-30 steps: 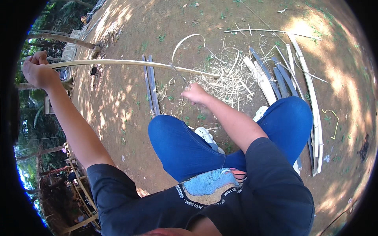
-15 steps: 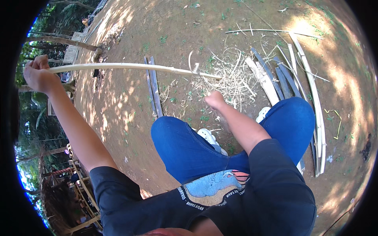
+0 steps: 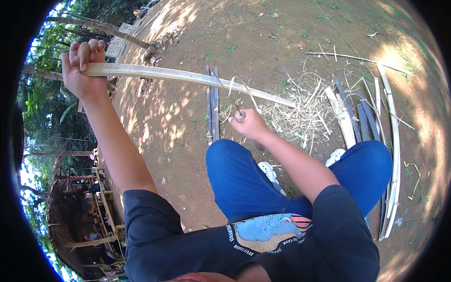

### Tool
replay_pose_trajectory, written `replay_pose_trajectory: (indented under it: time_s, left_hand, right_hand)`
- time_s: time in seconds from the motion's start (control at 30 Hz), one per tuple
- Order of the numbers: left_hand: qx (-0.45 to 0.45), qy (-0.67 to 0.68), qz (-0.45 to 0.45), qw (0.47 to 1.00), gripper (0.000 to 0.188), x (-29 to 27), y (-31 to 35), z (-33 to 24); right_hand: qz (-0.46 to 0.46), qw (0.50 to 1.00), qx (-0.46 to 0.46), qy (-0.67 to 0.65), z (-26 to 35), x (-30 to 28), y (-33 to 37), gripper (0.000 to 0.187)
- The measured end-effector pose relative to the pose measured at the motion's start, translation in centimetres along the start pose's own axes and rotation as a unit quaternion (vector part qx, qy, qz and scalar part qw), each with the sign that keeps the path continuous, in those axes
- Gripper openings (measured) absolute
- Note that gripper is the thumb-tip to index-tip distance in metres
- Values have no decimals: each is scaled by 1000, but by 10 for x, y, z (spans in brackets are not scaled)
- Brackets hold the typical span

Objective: The person uses a sickle to shave a long strip of bamboo while sitting on the ground, creating thin wood shavings.

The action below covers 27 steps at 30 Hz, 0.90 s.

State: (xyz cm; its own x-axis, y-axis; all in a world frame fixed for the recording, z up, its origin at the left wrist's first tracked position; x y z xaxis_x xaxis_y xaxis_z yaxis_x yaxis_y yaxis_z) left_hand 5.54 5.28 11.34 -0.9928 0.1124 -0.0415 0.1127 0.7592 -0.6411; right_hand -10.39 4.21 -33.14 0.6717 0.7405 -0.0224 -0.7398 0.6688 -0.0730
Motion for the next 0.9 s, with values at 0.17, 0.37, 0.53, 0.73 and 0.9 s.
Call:
replay_pose_trajectory:
  time_s: [0.17, 0.37, 0.53, 0.73, 0.9]
  left_hand:
    - [87, -110, -26, 990, 32, 4, 5, -5]
    - [132, -262, -85, 952, 30, 34, -5, -14]
    - [138, -226, -92, 960, 26, 46, -1, -8]
    - [120, -176, -77, 974, 26, 20, 8, -17]
    - [105, -171, -95, 975, 30, 8, 6, -1]
  right_hand:
    - [60, 990, -96, -86, 114, 21, 9, 39]
    - [76, 985, -153, -31, 207, 20, -2, 43]
    - [67, 984, -154, -51, 211, 26, -10, 42]
    - [26, 1000, 2, 8, 65, 3, -4, 38]
    - [49, 998, 32, -29, 67, 4, 6, 35]
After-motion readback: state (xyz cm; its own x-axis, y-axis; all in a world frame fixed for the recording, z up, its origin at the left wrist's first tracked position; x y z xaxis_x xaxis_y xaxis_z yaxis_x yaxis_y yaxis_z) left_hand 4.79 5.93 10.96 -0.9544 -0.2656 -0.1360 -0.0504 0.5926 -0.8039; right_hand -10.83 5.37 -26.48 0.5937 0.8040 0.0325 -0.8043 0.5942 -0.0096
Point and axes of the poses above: each hand's wrist, its own y-axis away from the middle knuckle, its own x-axis out of the palm, z = x × y, the point moved 7 cm from there along -y, towards the middle knuckle, and after that the axes turned 9 degrees about z, right-handed, at the moved point
